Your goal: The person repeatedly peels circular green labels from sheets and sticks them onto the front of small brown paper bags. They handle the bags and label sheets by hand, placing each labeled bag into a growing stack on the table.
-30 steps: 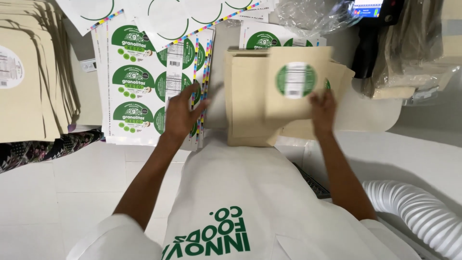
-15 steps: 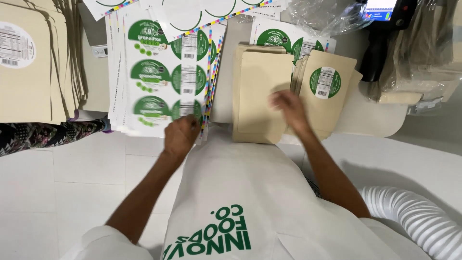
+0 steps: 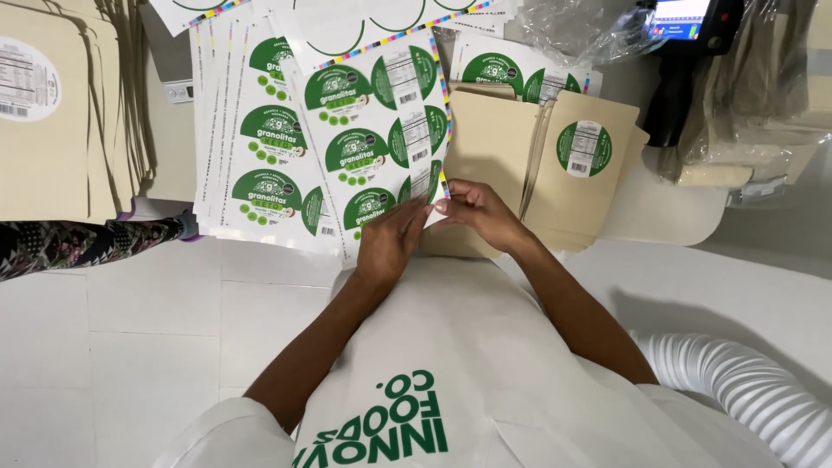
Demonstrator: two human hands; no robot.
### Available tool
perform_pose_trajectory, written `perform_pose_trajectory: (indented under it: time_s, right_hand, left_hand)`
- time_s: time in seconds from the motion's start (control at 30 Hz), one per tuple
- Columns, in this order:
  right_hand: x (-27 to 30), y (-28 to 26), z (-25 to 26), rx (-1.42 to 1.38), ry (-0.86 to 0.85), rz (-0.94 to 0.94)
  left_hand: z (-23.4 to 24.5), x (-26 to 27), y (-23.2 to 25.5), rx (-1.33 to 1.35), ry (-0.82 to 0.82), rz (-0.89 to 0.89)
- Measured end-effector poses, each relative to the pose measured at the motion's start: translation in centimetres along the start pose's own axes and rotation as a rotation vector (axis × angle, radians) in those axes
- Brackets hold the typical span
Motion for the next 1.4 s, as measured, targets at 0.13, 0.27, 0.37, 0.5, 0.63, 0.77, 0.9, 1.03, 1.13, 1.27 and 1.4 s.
perform_pose_trajectory:
  time_s: [0.13, 0.27, 0.37, 0.5, 0.63, 0.77, 0.9, 1.03, 1.13, 1.27, 1.4]
  right_hand:
    - [0.1, -0.2, 0.8, 0.033, -0.016, 0.011]
    - [0.7, 1.5, 3.5, 0.059, 0.031, -0.016]
    - [2.0, 1.8, 5.8, 0.07, 0.112, -0.062]
    - [3.9, 4.7, 10.7, 0.044, 0.244, -0.199]
    - [0.9, 8.7, 15.0, 0.044, 0.253, -0.242]
    - [-3.4, 2.7, 10.3, 0.122, 0.284, -0.15]
    - [-5.2, 2.3, 8.5, 0.01, 0.129, 0.085]
    - [-3.0, -1.8, 4.3, -0.076, 0.097, 0.096]
    - [-2.9, -1.7, 4.2, -0.088, 0.075, 0.113]
    - [-1.3, -2.6, 4.3, -0.058, 0.147, 0.132]
    - [-0.1, -2.8, 5.7, -0.085, 0.247, 0.126]
  left_hand:
    - [1.1, -0.8, 0.6, 0.082, 0.091, 0.107]
    - [2.4, -2.3, -1.2, 0.474, 0.28, 0.461]
    - [5.2, -3.9, -0.2, 0.619, 0.409, 0.557]
    - [3.5, -3.4, 2.6, 0.815, 0.228, 0.223]
    - [3.0, -2.6, 14.7, 0.895, -0.618, 0.168]
    - [-1.3, -2.6, 12.0, 1.0, -1.326, 0.258]
    - [-2.7, -8.5, 1.7, 0.261, -0.262, 0.236]
    - [-2.8, -7.7, 0.3, 0.14, -0.111, 0.14]
    - [-2.2, -7.4, 0.8, 0.099, 0.043, 0.019]
    - [-1.4, -7.4, 2.8, 0.029, 0.226, -0.182]
    - [-0.8, -8.0, 1.5, 0.276, 0.275, 0.168]
Point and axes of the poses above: each hand's wrist, its own x-axis away from the middle knuckle, its own z-axis out of the back of the hand, y = z × x, the point moved 5 cm from there along -x, towards the middle knuckle, and after that the axes turned 4 degrees about x, right-handed, at the moved point
